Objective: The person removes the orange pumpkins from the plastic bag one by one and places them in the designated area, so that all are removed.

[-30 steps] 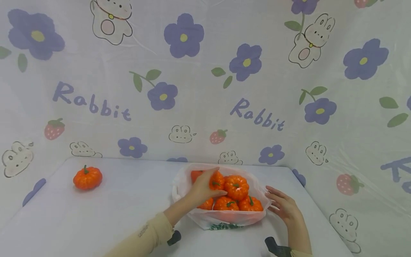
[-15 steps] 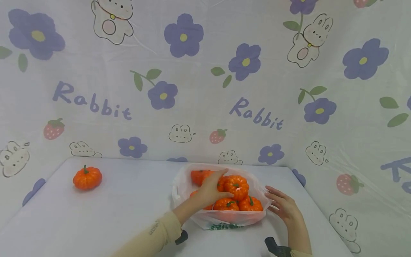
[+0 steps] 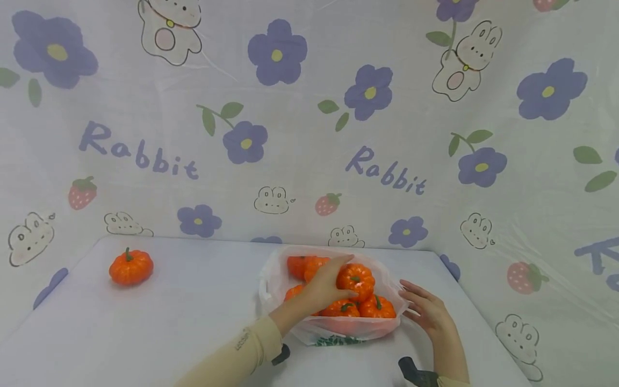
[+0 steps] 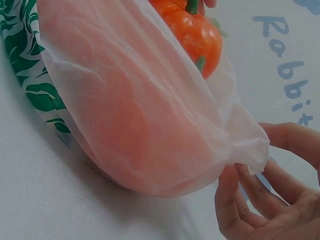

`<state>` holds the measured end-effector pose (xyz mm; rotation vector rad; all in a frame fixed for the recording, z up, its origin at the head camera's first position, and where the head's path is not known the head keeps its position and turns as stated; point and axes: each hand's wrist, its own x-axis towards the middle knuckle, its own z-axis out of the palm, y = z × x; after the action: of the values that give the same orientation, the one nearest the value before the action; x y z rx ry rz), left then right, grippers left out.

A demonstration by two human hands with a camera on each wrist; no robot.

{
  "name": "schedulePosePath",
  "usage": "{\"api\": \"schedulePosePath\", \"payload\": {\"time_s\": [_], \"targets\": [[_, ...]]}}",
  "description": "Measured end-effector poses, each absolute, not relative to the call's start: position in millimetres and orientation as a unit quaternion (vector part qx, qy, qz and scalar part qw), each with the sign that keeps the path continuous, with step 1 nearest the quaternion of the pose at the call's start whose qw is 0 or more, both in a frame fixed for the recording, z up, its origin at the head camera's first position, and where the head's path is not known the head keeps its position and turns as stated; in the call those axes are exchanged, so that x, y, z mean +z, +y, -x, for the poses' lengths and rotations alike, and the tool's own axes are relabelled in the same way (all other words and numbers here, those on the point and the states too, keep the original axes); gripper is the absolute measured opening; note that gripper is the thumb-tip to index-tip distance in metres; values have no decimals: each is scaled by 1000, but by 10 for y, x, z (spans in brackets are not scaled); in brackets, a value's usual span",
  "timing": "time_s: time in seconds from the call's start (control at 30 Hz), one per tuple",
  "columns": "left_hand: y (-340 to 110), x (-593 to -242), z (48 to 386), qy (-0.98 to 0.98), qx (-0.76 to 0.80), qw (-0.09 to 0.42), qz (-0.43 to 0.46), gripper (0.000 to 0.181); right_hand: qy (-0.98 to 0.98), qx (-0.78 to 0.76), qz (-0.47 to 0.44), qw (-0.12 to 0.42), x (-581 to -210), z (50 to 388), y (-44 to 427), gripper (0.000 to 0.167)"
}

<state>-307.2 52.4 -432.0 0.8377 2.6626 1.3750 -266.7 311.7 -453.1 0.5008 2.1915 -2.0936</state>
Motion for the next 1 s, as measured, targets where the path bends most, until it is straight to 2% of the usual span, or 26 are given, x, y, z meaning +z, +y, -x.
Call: {"api": "schedulePosePath", "payload": {"time_s": [0.2,1.0], "targets": [[588,-4326,3089,866,427,26,-260,84,714,-681,-157,38,-4510,2679,3120,61],[638,-4412,3212,874,411,11,-257,83,721,-673,-161,36,-4515,2727,3135,59]]}}
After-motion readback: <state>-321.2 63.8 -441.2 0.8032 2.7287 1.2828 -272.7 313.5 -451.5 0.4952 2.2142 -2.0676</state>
